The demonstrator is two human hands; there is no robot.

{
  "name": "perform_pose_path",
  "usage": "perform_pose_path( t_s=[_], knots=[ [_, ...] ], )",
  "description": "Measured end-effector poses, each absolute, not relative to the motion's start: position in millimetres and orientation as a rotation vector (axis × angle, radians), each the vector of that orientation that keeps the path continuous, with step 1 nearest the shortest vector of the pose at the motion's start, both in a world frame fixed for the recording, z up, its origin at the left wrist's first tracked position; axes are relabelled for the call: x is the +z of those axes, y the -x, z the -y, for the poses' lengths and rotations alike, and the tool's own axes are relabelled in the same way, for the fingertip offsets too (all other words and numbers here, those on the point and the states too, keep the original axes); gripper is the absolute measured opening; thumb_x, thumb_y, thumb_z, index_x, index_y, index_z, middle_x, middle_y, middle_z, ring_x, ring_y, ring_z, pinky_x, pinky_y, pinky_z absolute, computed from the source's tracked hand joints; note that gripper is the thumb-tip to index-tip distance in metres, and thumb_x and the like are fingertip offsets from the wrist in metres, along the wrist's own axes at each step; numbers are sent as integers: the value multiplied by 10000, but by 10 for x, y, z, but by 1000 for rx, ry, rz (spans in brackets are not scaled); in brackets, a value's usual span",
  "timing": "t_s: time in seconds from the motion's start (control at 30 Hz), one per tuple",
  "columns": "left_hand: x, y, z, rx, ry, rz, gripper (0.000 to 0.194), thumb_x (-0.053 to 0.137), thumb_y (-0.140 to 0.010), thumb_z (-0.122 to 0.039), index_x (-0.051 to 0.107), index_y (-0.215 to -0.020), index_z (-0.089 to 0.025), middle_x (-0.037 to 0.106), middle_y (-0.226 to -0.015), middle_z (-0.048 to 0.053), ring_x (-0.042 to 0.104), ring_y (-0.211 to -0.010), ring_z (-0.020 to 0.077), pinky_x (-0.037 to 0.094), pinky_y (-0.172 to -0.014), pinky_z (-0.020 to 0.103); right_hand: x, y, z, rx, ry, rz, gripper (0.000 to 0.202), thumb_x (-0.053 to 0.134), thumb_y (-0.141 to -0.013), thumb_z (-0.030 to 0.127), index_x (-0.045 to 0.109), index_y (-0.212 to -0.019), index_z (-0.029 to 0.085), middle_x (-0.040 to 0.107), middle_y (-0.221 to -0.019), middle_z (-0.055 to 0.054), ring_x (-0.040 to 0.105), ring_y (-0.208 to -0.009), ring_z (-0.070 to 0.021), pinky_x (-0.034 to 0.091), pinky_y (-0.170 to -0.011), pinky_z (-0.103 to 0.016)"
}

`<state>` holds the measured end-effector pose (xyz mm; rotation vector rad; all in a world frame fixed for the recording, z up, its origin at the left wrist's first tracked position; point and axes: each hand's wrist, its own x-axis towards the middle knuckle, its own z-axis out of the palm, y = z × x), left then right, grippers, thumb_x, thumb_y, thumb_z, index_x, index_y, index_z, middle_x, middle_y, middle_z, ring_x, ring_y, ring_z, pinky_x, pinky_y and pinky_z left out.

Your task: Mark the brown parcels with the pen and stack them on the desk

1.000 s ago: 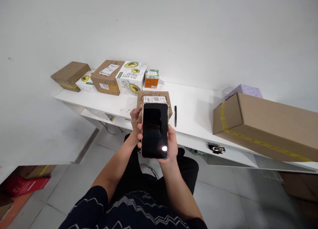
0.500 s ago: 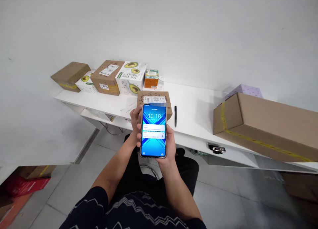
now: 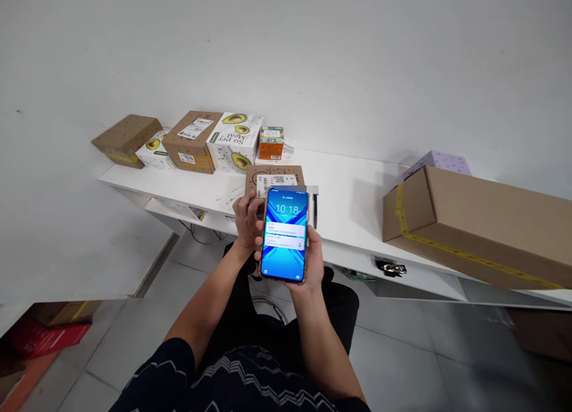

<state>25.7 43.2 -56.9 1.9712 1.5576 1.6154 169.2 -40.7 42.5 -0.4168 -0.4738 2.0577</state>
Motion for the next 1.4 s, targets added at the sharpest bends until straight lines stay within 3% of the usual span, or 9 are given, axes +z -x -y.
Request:
perform_pose_path(
  t_s=[0.27, 0.4, 0.6, 0.83, 0.93, 1.0, 1.1, 1.2, 1.4],
  knots=[
    [-489, -286, -446, 1804, -2322, -1774, 281, 604, -912, -371, 536, -1140, -220, 523, -1273, 166, 473, -1247, 285, 436, -1020, 464, 96, -2557, 194, 981, 1298, 752, 610, 527, -860, 575, 493, -1395, 284, 653, -1178, -66, 671, -943, -223, 539, -796, -372],
    [-486, -295, -439, 1770, -2303, -1791, 281, 589, -920, -382, 535, -1145, -223, 519, -1272, 168, 466, -1254, 291, 424, -1030, 477, -152, -2996, -69, 365, 1970, 1226, 604, 514, -888, 447, 508, -1432, 184, 605, -1206, -177, 551, -1164, -334, 439, -969, -499],
    [-442, -286, -419, 1822, -2343, -1746, 283, 609, -914, -332, 537, -1164, -222, 528, -1269, 165, 467, -1245, 284, 455, -1014, 460, -411, -3167, -383, -13, 2436, 1544, 568, 469, -939, 447, 510, -1435, 175, 552, -1258, -272, 561, -1098, -416, 436, -872, -563],
    [-355, -215, -318, 1733, -2346, -1663, 264, 508, -972, -310, 534, -1219, -222, 543, -1303, 158, 495, -1275, 259, 426, -1061, 460, -621, -3244, -489, -81, 2390, 1645, 508, 498, -936, 432, 578, -1365, 172, 564, -1295, -256, 504, -1182, -415, 423, -902, -578],
    [-357, -134, -309, 1768, -2060, -1600, 403, 495, -969, -440, 487, -1311, -226, 473, -1406, 171, 486, -1299, 256, 463, -1020, 427, -574, -3226, -441, -34, 2230, 1579, 509, 537, -916, 444, 620, -1316, 140, 496, -1407, -267, 428, -1281, -423, 382, -977, -608],
    [-358, -76, -342, 1799, -1637, -1593, 554, 485, -938, -576, 449, -1371, -233, 428, -1459, 171, 525, -1247, 252, 509, -929, 384, -486, -3111, -376, 144, 2006, 1559, 527, 519, -918, 460, 622, -1303, 115, 548, -1350, -263, 493, -1226, -379, 414, -977, -571],
    [-337, -27, -415, 1532, -1031, -1504, 658, 416, -888, -722, 543, -1314, -236, 575, -1324, 134, 622, -1062, 241, 527, -781, 339, -332, -2779, -284, 673, 1580, 1541, 610, 525, -903, 534, 562, -1370, 144, 639, -1237, -196, 629, -997, -275, 522, -854, -457],
    [-310, -15, -424, 1312, -831, -1406, 614, 457, -855, -735, 655, -1171, -248, 682, -1153, 78, 648, -970, 232, 513, -743, 317, -221, -2400, -228, 1046, 1326, 1497, 722, 623, -850, 541, 449, -1471, 216, 608, -1308, -150, 650, -960, -231, 550, -802, -387],
    [-307, 176, -162, 1477, -723, -1159, 681, 551, -761, -799, 627, -1192, -277, 675, -1251, 62, 628, -1115, 252, 511, -871, 360, -138, -2013, -37, 1000, 1205, 1542, 748, 620, -877, 500, 323, -1527, 279, 440, -1476, -142, 578, -1153, -256, 495, -978, -445]
  ],
)
